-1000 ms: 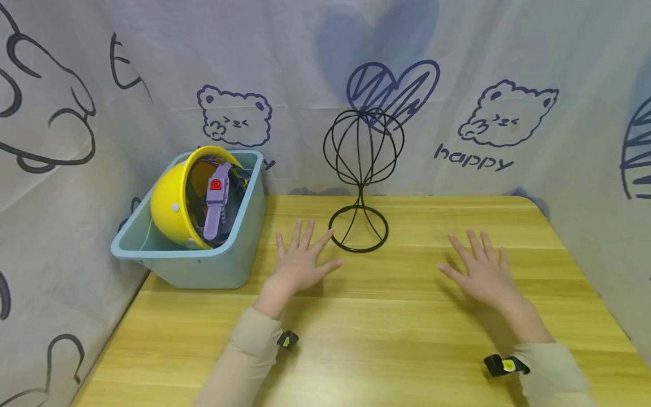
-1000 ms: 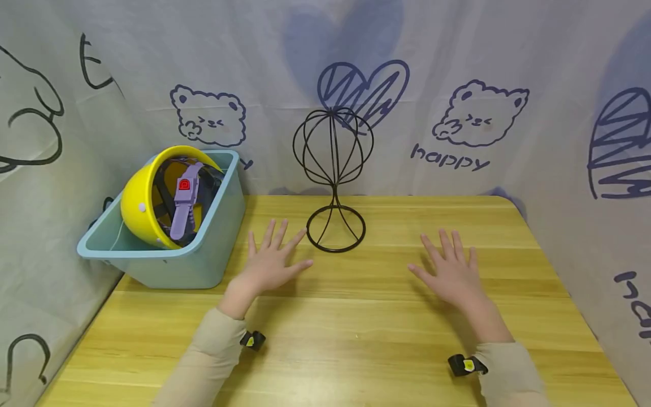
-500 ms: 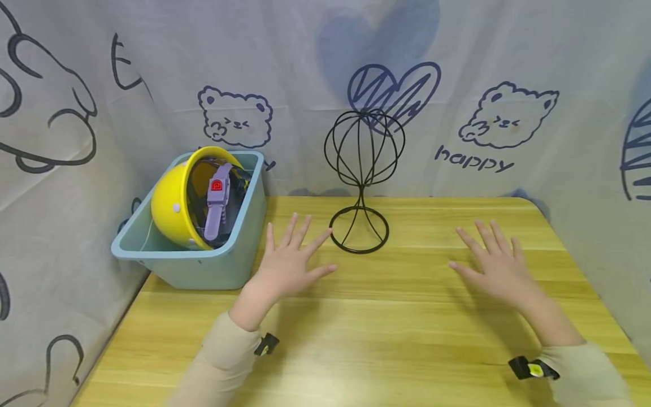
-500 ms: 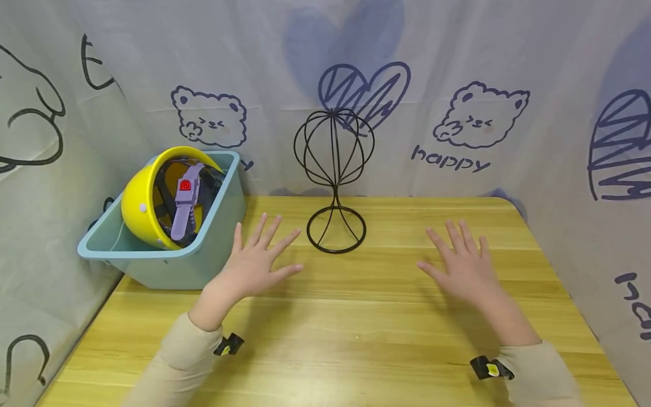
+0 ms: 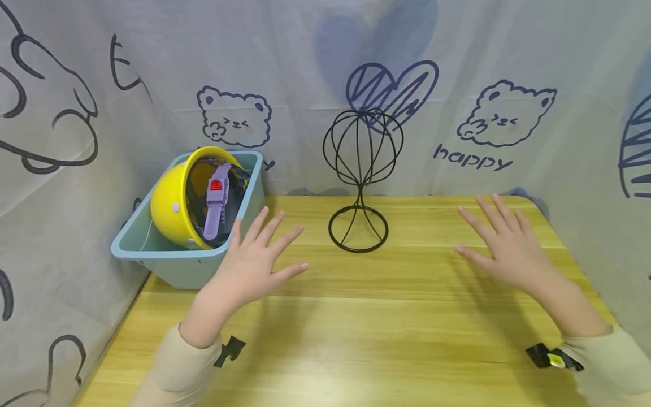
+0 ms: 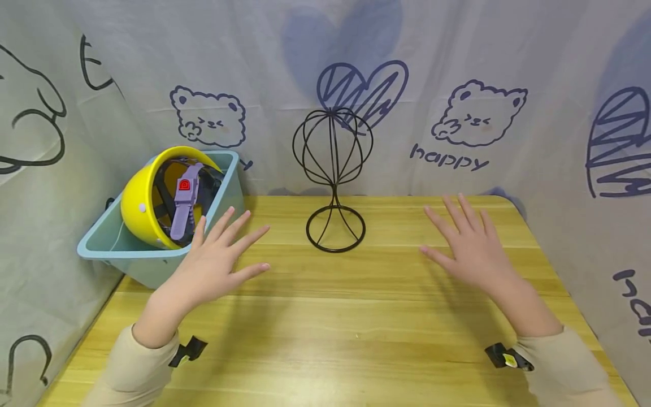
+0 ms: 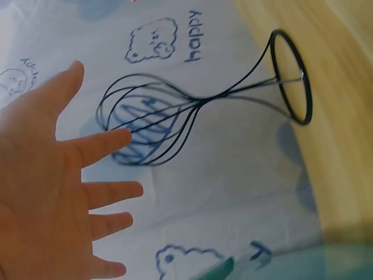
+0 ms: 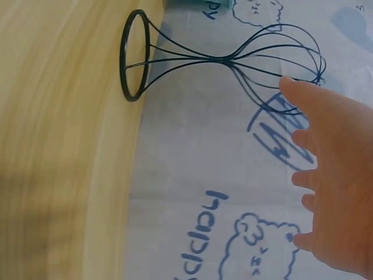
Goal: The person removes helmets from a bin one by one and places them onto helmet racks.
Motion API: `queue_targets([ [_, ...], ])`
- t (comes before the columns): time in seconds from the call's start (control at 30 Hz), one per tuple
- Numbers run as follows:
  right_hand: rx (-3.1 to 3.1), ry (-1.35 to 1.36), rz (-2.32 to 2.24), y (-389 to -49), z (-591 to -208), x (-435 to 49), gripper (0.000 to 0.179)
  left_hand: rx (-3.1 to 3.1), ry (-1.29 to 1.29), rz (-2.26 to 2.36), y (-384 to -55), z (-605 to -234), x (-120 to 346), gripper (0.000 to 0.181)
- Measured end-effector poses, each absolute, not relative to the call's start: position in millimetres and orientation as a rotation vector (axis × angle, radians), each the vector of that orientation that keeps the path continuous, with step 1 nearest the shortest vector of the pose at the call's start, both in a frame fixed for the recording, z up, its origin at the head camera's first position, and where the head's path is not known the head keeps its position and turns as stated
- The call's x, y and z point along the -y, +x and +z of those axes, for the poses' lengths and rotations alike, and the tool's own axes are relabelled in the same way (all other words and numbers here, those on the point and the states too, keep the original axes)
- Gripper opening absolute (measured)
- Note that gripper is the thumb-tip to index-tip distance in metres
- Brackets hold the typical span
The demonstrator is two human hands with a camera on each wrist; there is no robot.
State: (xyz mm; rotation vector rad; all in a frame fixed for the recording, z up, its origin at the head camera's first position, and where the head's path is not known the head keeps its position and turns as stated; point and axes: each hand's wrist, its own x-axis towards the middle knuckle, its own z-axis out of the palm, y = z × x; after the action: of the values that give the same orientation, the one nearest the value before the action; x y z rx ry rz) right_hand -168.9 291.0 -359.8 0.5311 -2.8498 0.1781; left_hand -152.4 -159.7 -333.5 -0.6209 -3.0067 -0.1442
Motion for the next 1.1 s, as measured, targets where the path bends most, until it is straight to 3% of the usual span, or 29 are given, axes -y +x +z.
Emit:
queue_targets([
  [0.63,2.311,0.894,0.116,-190,-312,-246,0.070,2.854,-0.418,-0.150,-120,-296,231,0.071],
  [1.1,2.123,1.101,0.129,-213,-278,-184,0.062,2.845,-0.140,-0.185,-114,-292,284,0.062],
])
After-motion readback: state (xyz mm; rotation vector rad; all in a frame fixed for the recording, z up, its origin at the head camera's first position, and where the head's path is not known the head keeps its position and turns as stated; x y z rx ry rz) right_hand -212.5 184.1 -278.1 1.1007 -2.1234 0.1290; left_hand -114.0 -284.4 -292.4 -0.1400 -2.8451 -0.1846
